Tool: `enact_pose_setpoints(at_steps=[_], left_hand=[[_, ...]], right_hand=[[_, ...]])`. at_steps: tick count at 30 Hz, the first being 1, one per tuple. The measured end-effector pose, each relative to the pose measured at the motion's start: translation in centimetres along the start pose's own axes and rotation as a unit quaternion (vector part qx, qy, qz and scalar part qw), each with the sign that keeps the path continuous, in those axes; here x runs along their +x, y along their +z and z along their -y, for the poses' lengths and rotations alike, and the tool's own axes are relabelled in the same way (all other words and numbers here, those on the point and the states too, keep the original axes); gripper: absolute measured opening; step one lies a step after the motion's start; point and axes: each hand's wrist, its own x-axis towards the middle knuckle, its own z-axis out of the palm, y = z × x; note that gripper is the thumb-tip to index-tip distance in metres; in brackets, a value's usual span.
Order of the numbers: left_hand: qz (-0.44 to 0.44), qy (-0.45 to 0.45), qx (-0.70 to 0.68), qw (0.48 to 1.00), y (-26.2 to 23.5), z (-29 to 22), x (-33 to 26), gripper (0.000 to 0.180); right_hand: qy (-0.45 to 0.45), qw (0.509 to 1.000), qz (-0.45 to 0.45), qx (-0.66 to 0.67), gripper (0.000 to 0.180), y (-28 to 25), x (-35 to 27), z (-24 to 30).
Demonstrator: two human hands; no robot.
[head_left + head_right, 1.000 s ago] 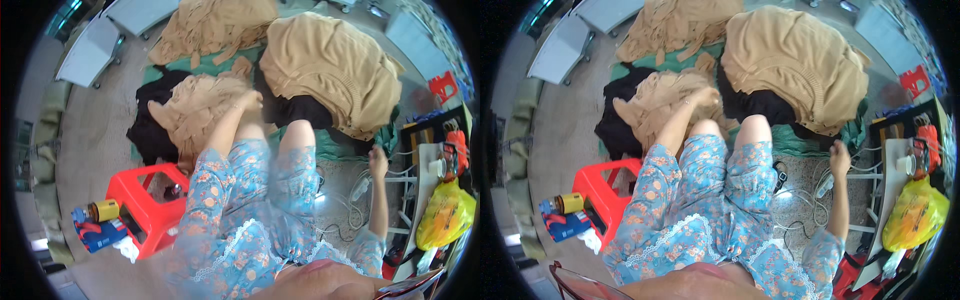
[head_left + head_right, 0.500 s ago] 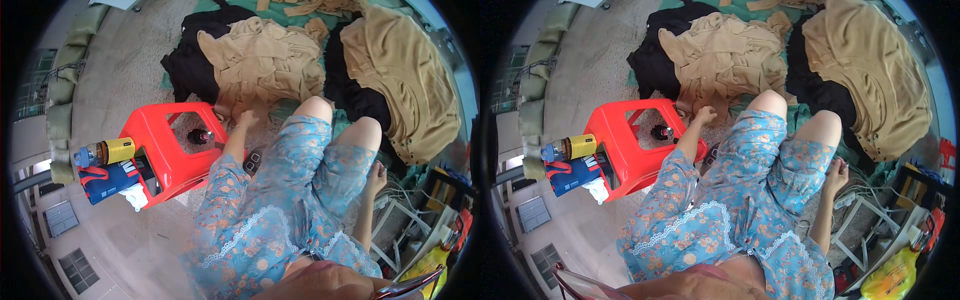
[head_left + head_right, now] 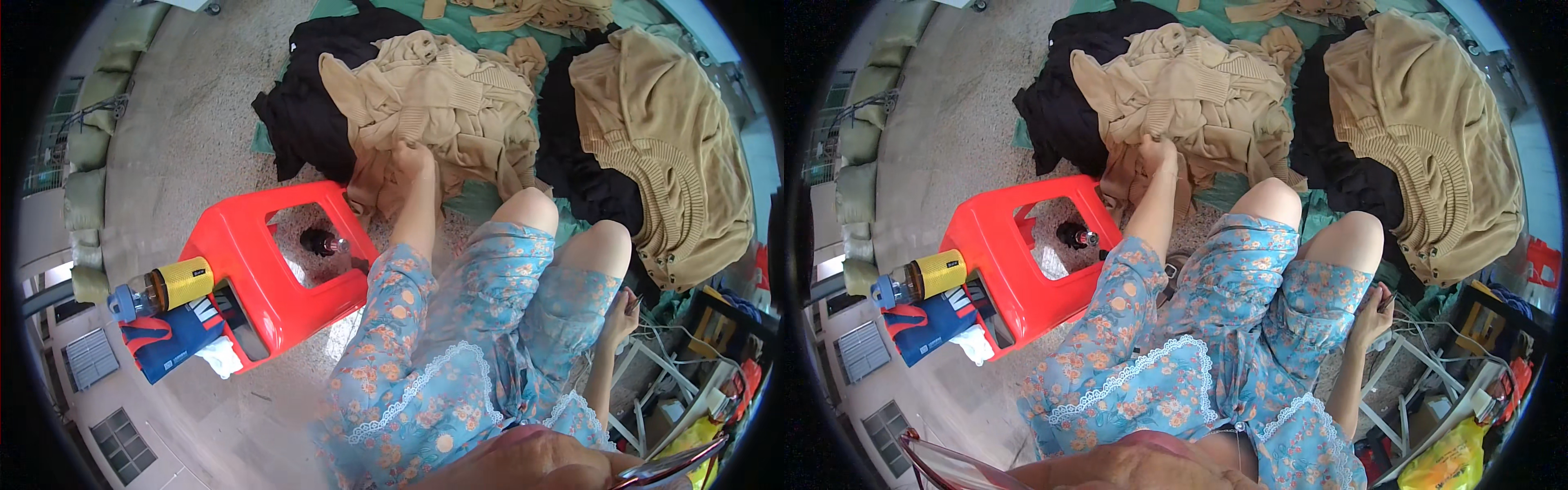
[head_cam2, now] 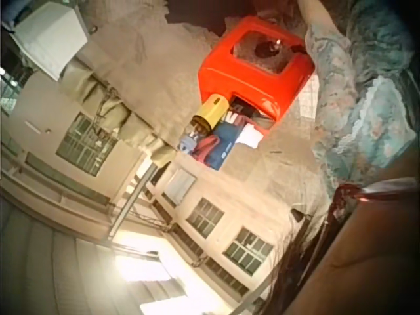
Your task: Inspecting beige knitted sweaters and using thread snips to trim loose threads.
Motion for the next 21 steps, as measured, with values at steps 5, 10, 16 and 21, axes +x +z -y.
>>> enact_pose_setpoints(at_steps=[5,10,16,21], left_hand=[[-0.221,0.194,-0.339,0.894,-9.8,-2.8,3.1,0.009],[0.121,0.297,-0.467,0.824,-22.5,-12.9,-3.8,0.007],[0.218,0.272,-0.599,0.721,-36.9,-23.1,-16.6,0.010],[0.477,0.254,-0.683,0.491,-44.2,-29.6,-25.4,0.008]], right_hand=[[-0.079,0.996,0.017,0.038,0.019,2.7,-0.5,6.8],[-0.264,0.950,0.144,0.082,0.020,7.8,-0.9,14.5],[-0.304,0.844,0.355,0.265,0.049,12.5,-11.3,26.1],[-0.453,0.816,0.266,0.241,0.053,13.4,-15.6,33.3]])
